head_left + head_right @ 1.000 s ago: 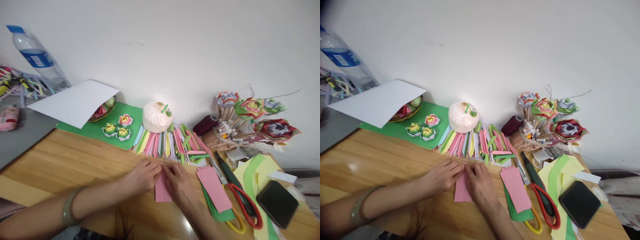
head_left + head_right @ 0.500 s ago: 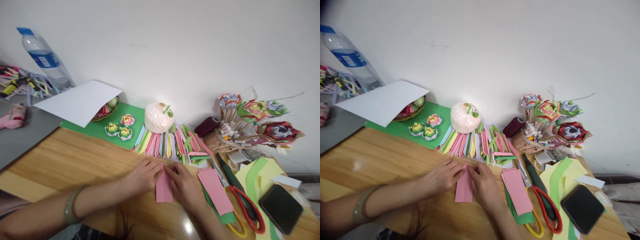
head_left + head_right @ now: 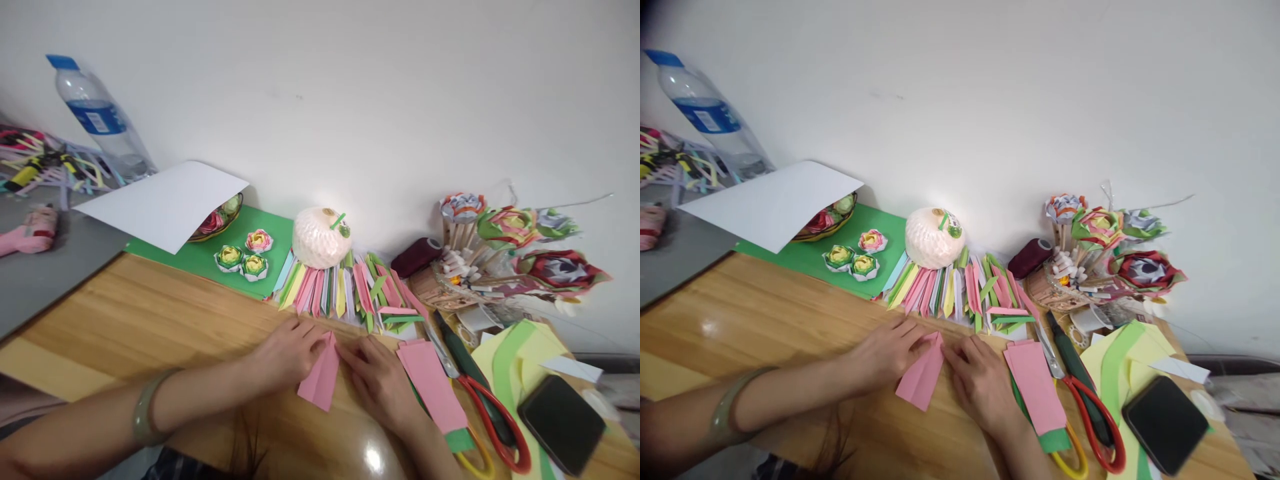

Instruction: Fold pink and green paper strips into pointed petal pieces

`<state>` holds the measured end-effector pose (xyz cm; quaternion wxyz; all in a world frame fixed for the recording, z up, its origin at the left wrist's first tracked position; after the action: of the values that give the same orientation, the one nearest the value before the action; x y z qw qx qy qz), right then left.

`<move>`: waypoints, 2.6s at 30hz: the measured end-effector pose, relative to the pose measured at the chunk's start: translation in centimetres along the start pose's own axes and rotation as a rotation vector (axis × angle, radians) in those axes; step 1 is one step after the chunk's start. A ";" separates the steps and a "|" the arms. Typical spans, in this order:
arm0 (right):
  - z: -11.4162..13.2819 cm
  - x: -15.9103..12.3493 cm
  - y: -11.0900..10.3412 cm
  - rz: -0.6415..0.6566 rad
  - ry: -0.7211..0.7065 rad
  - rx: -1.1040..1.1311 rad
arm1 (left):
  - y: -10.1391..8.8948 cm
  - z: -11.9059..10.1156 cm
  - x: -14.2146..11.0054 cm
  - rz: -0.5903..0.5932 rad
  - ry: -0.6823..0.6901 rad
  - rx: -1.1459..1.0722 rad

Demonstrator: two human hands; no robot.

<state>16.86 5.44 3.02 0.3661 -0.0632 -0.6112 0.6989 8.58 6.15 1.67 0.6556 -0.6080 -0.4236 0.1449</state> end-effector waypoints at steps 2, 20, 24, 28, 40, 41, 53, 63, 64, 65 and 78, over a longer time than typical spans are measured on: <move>-0.1 -0.2 -0.4 -0.033 0.007 0.026 | -0.1 0.1 0.1 0.005 -0.001 -0.010; 0.4 -0.1 0.1 -0.123 0.009 0.006 | -1.5 0.6 0.4 -0.059 0.027 -0.086; -0.2 -0.5 0.2 -0.125 0.061 -0.006 | -1.6 0.2 0.1 -0.085 0.052 -0.109; 0.1 -0.2 0.2 -0.103 0.047 0.005 | -1.9 0.5 0.3 -0.074 0.032 -0.092; 0.2 0.4 0.5 -0.106 0.067 0.130 | -1.7 -0.5 -0.4 -0.037 0.090 -0.150; 0.1 0.5 0.5 -0.110 0.084 0.142 | -1.6 -0.6 -0.5 -0.031 0.094 -0.155; -1.3 0.2 1.4 -0.137 0.251 0.163 | -1.3 -0.3 -0.7 -0.020 0.028 -0.184; -1.7 0.2 2.2 -0.103 0.298 0.129 | -1.6 -0.5 -0.4 0.026 0.062 -0.162; -1.7 0.2 2.2 -0.100 0.297 0.126 | -1.5 -0.4 -0.4 0.028 0.059 -0.161; -1.7 0.3 2.2 -0.099 0.296 0.124 | -1.5 -0.3 -0.4 0.031 0.057 -0.161; -1.5 0.4 2.1 -0.096 0.273 0.089 | -0.9 -0.3 -0.4 0.030 0.031 -0.113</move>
<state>16.46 6.92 0.96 0.4812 -0.1121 -0.5266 0.6918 8.23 5.46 2.40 0.6245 -0.6525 -0.4118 0.1210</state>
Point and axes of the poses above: each hand's wrist, its own x-axis towards the middle knuckle, its own y-axis out of the palm, z = x × y, the point moved 10 cm from there along x, towards the middle knuckle, and after that the axes turned 14 degrees about -y, right-handed, at the moved point
